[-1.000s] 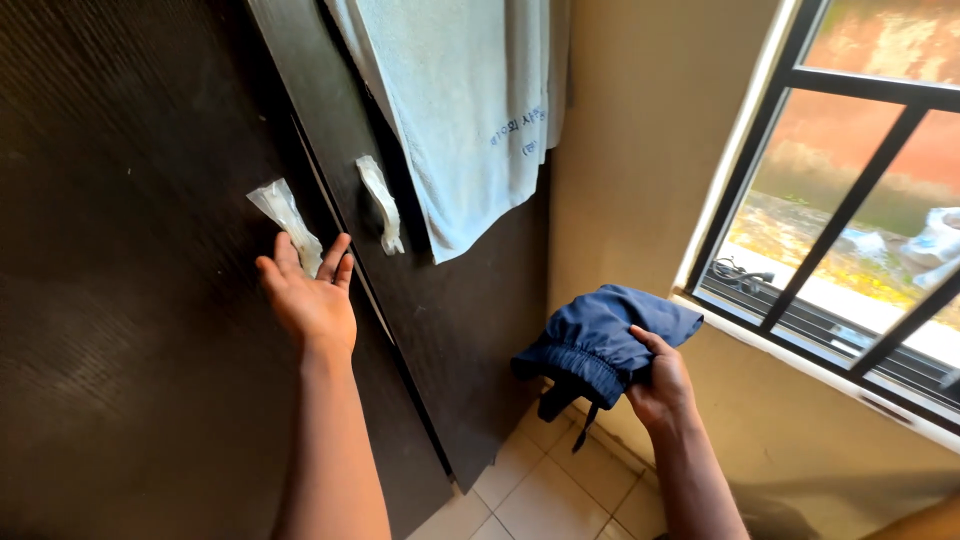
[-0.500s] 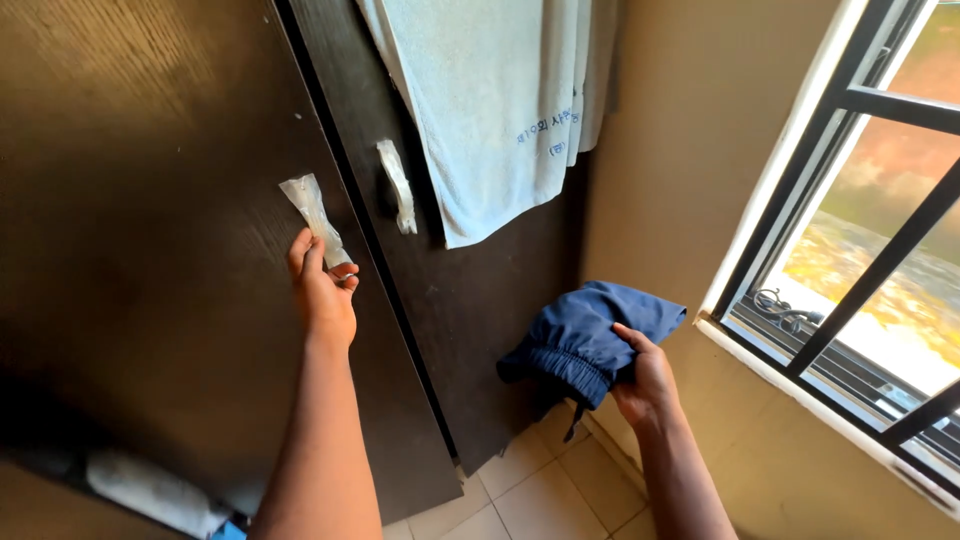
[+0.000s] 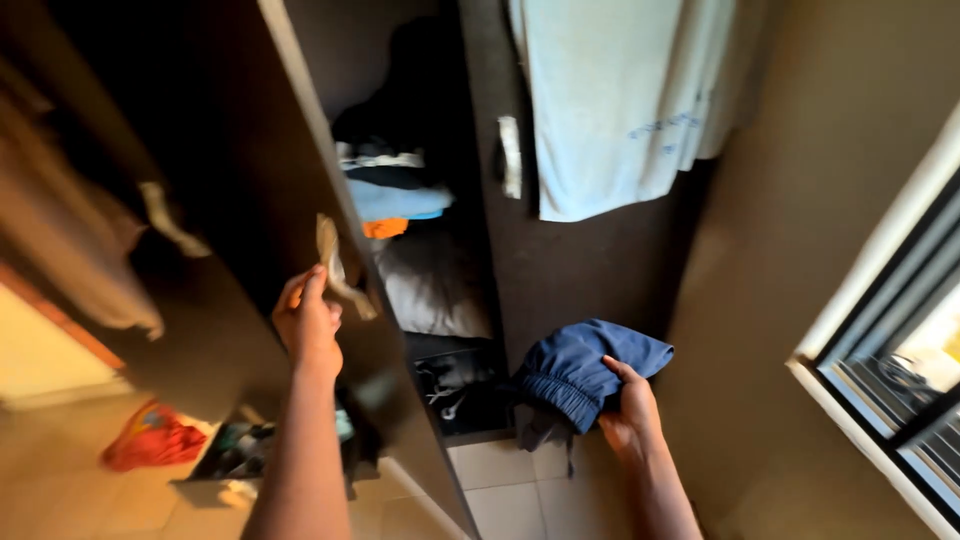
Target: The recorder is tidying and organizing personal items in a bedroom, including books on a desk and folding/storing clothes.
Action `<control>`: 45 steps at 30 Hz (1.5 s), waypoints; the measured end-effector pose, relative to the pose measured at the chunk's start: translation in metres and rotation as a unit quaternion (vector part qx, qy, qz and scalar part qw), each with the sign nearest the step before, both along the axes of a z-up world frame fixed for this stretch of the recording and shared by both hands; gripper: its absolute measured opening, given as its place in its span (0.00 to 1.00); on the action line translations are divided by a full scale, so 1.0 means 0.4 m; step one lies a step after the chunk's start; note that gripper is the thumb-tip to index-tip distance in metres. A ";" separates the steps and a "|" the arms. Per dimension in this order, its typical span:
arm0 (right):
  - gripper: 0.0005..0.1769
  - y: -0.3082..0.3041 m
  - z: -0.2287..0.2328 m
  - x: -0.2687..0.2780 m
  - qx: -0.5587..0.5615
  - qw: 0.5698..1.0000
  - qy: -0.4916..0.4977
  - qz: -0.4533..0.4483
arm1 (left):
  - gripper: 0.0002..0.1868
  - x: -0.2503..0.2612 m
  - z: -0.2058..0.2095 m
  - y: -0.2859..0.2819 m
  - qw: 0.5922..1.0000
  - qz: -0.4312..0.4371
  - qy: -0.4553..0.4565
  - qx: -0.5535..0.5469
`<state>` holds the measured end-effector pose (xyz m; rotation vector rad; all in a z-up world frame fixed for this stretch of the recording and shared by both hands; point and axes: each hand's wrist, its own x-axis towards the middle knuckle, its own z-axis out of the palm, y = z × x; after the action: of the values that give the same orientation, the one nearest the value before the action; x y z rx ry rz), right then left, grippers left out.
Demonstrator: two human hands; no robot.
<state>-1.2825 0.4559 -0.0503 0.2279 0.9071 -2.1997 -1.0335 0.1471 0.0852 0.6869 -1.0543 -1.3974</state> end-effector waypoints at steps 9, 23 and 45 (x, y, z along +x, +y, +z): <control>0.25 -0.083 0.103 0.163 -0.002 0.996 -0.005 0.088 | 0.15 0.417 0.052 -0.011 0.984 0.119 -0.119 0.065; 0.23 -0.153 0.006 0.209 0.002 0.992 0.000 0.125 | 0.18 0.216 -0.135 0.153 0.966 0.252 -0.052 -0.031; 0.16 -0.546 0.256 0.115 -0.067 0.988 0.061 0.124 | 0.21 -0.075 -0.458 -0.326 0.967 -0.130 0.015 0.220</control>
<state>-1.2367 0.2374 0.0522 -0.0811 0.8017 -2.0490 -1.0635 0.0165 -0.0980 0.8640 -0.8363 -1.8955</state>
